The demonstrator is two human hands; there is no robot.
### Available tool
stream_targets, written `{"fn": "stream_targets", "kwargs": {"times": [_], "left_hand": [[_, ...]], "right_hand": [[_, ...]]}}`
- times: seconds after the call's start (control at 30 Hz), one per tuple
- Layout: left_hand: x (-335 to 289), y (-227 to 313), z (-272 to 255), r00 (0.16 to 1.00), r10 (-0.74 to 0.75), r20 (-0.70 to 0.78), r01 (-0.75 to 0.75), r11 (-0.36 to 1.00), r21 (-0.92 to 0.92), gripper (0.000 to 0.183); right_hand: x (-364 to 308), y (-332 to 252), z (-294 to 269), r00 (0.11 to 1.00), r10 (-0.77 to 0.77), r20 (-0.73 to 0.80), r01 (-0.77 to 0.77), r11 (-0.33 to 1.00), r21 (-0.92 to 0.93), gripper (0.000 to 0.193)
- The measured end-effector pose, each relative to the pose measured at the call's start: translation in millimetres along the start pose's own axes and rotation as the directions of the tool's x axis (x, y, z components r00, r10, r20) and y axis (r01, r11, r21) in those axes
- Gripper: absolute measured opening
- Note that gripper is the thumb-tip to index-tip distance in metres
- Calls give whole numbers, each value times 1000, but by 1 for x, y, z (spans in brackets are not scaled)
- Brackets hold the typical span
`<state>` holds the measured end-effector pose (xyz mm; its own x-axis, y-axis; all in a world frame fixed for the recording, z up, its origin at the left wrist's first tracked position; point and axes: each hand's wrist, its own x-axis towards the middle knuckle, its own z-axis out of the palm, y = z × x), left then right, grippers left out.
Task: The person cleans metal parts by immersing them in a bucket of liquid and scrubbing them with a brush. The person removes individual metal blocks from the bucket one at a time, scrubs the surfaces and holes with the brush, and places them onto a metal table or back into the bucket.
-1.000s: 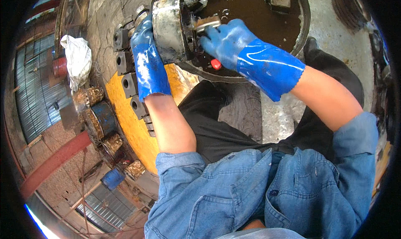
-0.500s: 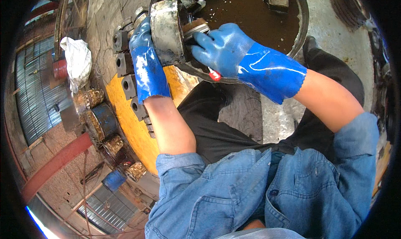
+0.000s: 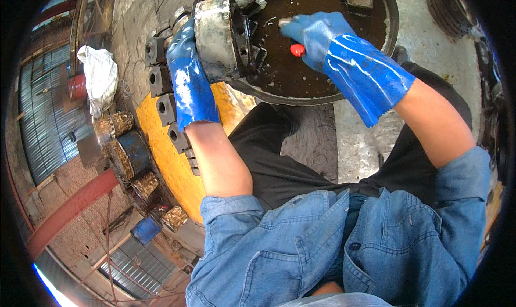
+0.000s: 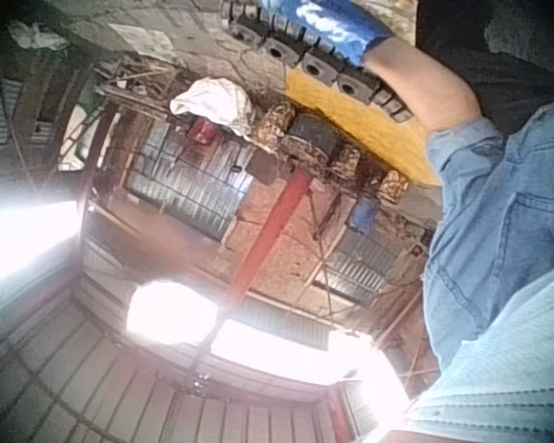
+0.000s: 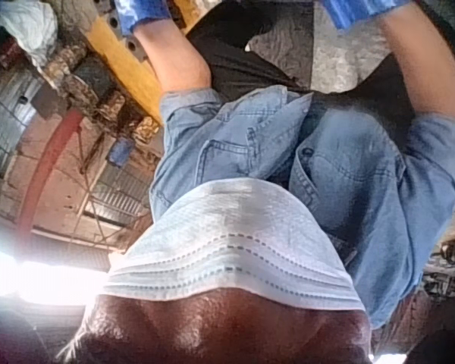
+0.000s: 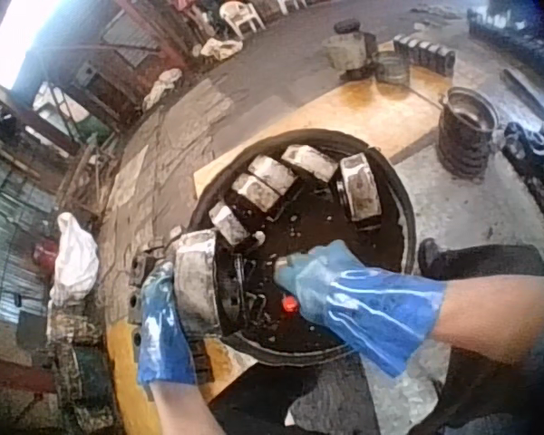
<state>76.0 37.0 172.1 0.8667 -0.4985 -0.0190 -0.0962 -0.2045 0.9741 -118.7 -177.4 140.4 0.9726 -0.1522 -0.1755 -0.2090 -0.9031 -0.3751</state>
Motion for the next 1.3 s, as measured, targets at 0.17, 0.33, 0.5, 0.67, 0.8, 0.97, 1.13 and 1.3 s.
{"fn": "stream_targets", "kwargs": {"times": [0.17, 0.33, 0.5, 0.67, 0.8, 0.97, 1.13, 1.3], "left_hand": [[-16, 12, 4, 985, 142, 99, -152, 983, 101, 39], [-20, 25, 21, 998, -12, -60, 14, 999, 41, 39], [-12, 22, 19, 982, -117, -151, 123, 992, 33, 40], [-8, 14, 9, 987, -114, -114, 115, 993, 1, 40], [-5, 6, 4, 989, -118, -95, 116, 993, -24, 40], [3, 0, -5, 991, -123, -57, 119, 991, -59, 41], [14, -5, -19, 991, -133, 10, 133, 985, -105, 41], [30, -10, -35, 984, -146, 106, 163, 970, -180, 42]], "right_hand": [[-11, -18, 5, 931, -39, 363, 108, 979, -171, 53], [-13, -22, 6, 842, -29, 539, 131, 980, -152, 44], [-15, -25, 13, 861, -78, 503, 152, 983, -106, 41], [-24, -29, 12, 918, -169, 358, 217, 971, -97, 47], [-34, -35, 5, 926, -326, 189, 348, 932, -101, 54], [-37, -32, 27, 841, -530, -104, 517, 846, -130, 54], [-41, -31, 44, 728, -616, -301, 587, 787, -190, 38], [-33, -32, 52, 664, -656, -359, 632, 749, -198, 38]]}}
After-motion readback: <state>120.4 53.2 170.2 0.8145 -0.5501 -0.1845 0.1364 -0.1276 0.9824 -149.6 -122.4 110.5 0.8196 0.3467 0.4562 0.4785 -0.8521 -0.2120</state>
